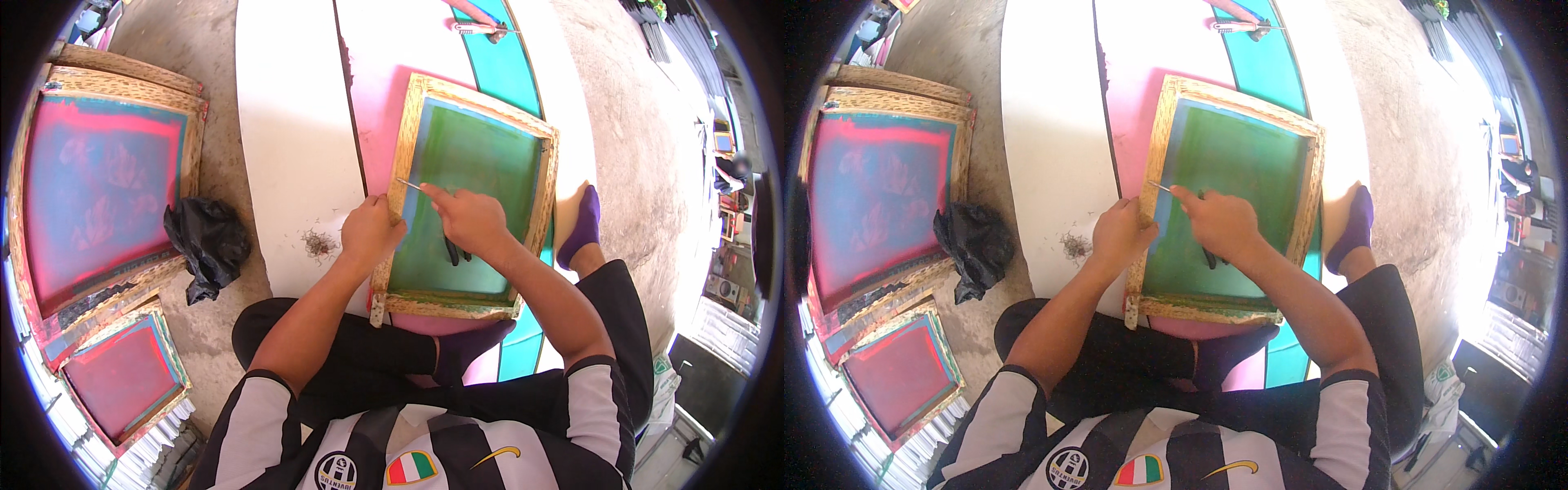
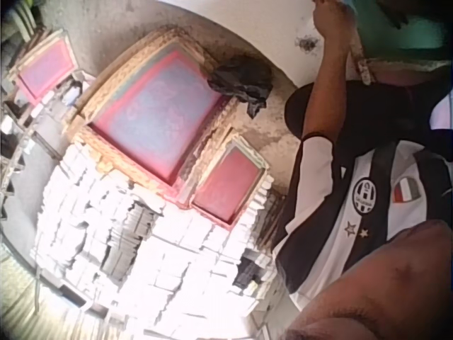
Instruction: The person uses a small metal tool to scrape or pry along the inner edge of a green screen frame resting on a pink surface. The hands work continuously along the frame's perimeter, removing material or adjusting the edge.
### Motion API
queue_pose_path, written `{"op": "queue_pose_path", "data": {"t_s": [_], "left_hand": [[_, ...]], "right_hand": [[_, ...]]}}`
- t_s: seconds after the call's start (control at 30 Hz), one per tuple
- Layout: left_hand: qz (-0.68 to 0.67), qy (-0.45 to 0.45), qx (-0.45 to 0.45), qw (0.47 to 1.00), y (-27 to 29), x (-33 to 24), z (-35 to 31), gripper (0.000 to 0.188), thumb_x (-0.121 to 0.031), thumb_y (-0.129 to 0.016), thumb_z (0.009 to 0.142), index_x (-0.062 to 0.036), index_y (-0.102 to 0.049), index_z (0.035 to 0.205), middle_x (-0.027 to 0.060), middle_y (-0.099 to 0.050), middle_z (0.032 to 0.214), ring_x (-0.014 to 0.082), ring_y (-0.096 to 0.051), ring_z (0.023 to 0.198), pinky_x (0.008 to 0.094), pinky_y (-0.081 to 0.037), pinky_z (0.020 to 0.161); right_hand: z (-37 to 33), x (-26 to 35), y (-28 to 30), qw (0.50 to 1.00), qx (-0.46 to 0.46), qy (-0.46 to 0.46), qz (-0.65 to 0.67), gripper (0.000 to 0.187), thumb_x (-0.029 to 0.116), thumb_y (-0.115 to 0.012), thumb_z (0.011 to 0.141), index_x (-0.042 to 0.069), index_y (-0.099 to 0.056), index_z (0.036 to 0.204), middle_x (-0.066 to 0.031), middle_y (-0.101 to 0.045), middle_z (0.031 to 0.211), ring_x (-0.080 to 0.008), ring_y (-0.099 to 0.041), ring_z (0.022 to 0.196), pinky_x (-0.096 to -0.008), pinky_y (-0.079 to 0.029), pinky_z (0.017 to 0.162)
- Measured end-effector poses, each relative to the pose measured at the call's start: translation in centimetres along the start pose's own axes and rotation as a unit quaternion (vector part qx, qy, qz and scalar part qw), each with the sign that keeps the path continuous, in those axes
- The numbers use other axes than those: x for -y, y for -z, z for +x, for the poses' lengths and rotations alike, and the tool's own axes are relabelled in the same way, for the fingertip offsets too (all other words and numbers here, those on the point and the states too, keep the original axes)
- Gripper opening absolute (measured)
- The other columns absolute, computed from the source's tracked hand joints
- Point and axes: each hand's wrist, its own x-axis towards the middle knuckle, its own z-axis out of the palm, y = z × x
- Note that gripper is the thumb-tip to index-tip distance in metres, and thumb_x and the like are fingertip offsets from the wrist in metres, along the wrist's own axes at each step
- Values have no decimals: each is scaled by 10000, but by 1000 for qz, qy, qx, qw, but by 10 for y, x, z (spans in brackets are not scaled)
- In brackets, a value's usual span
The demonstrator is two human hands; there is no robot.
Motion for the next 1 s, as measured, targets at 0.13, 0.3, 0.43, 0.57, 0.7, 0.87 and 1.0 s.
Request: {"op": "queue_pose_path", "data": {"t_s": [0.13, 0.3, 0.43, 0.57, 0.7, 0.87, 1.0], "left_hand": [[2, 1, -14, 1000, -4, 0, -1, 375, -247, -794, 803, 31, -674, 1024, 229, -699, 978, 447, -711, 916, 537, -571, 807], [-5, -2, -22, 1000, -7, -2, 1, 366, -253, -784, 801, 26, -674, 1011, 227, -696, 970, 448, -706, 907, 540, -567, 810], [-9, -2, -7, 1000, -1, 1, 1, 377, -263, -781, 802, 24, -679, 1024, 227, -695, 969, 448, -704, 919, 542, -565, 819], [-12, 2, -11, 1000, -2, -1, 2, 379, -267, -784, 802, 26, -678, 1017, 227, -694, 965, 446, -706, 926, 537, -566, 821], [-13, -21, -26, 999, -5, 5, 0, 389, -269, -788, 804, 35, -674, 1020, 237, -694, 973, 447, -709, 927, 532, -570, 812], [-5, -15, -10, 1000, -2, 2, 0, 378, -258, -781, 813, 44, -668, 1010, 247, -693, 974, 454, -707, 919, 534, -571, 804], [-2, -20, -24, 999, -5, 3, -1, 359, -249, -779, 810, 40, -667, 991, 241, -698, 968, 454, -705, 906, 535, -569, 801]], "right_hand": [[1, 10, 3, 997, 22, 3, -80, 447, 265, -569, 1044, 288, -615, 1488, -169, -706, 868, -390, -736, 783, -513, -605, 686], [11, -21, -32, 984, -11, 19, 176, 534, 206, -621, 978, 308, -601, 1502, -127, -680, 839, -338, -718, 705, -478, -589, 607], [7, -14, -19, 997, -47, 62, -12, 466, 237, -616, 1025, 322, -617, 1483, -85, -639, 773, -333, -668, 622, -470, -563, 572], [7, -18, -19, 995, -57, 62, -48, 434, 282, -614, 1043, 339, -624, 1473, -83, -633, 784, -354, -668, 656, -500, -568, 637], [0, -15, -22, 997, -62, 43, 10, 439, 299, -569, 1058, 365, -596, 1491, -118, -696, 882, -362, -717, 701, -507, -593, 648], [-4, -8, -21, 999, -49, 15, 15, 435, 302, -564, 1062, 346, -595, 1494, -127, -694, 887, -372, -718, 706, -514, -592, 653], [-1, 1, -14, 998, -6, 13, -62, 448, 265, -561, 1057, 322, -593, 1499, -138, -698, 902, -387, -722, 718, -514, -594, 660]]}}
